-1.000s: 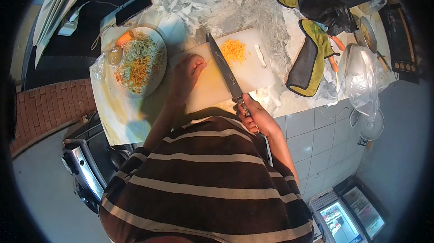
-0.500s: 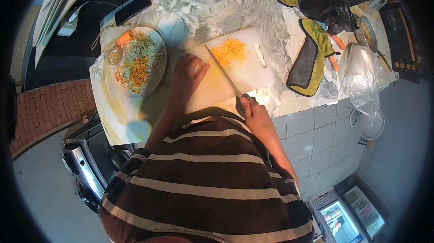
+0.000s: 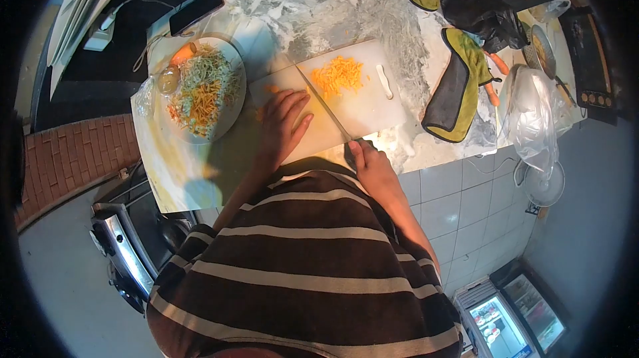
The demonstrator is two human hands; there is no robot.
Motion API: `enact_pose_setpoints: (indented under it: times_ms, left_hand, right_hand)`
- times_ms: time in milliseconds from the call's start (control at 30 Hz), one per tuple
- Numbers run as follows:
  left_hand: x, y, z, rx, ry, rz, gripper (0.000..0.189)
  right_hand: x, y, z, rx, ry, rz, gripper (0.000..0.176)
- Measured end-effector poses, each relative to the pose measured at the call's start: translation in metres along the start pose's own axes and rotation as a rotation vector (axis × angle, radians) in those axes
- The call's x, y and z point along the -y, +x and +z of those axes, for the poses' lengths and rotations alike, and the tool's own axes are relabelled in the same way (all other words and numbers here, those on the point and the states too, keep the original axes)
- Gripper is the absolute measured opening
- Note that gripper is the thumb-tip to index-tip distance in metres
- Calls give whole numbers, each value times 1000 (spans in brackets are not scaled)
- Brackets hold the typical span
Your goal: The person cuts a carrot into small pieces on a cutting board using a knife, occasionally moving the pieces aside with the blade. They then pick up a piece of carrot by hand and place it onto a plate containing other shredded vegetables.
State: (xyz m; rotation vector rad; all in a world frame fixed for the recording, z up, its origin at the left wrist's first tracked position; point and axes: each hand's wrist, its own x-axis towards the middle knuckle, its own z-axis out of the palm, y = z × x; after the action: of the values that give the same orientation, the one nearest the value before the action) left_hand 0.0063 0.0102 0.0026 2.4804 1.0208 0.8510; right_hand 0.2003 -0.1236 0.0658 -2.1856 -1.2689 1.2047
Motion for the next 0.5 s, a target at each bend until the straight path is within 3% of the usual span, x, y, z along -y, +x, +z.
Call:
enact_pose_setpoints:
  times_ms: [500]
  left_hand:
    - [-3,1,-3,37,-27,-42,46]
  right_hand:
    - [2,-1,3,0,-22,13,47]
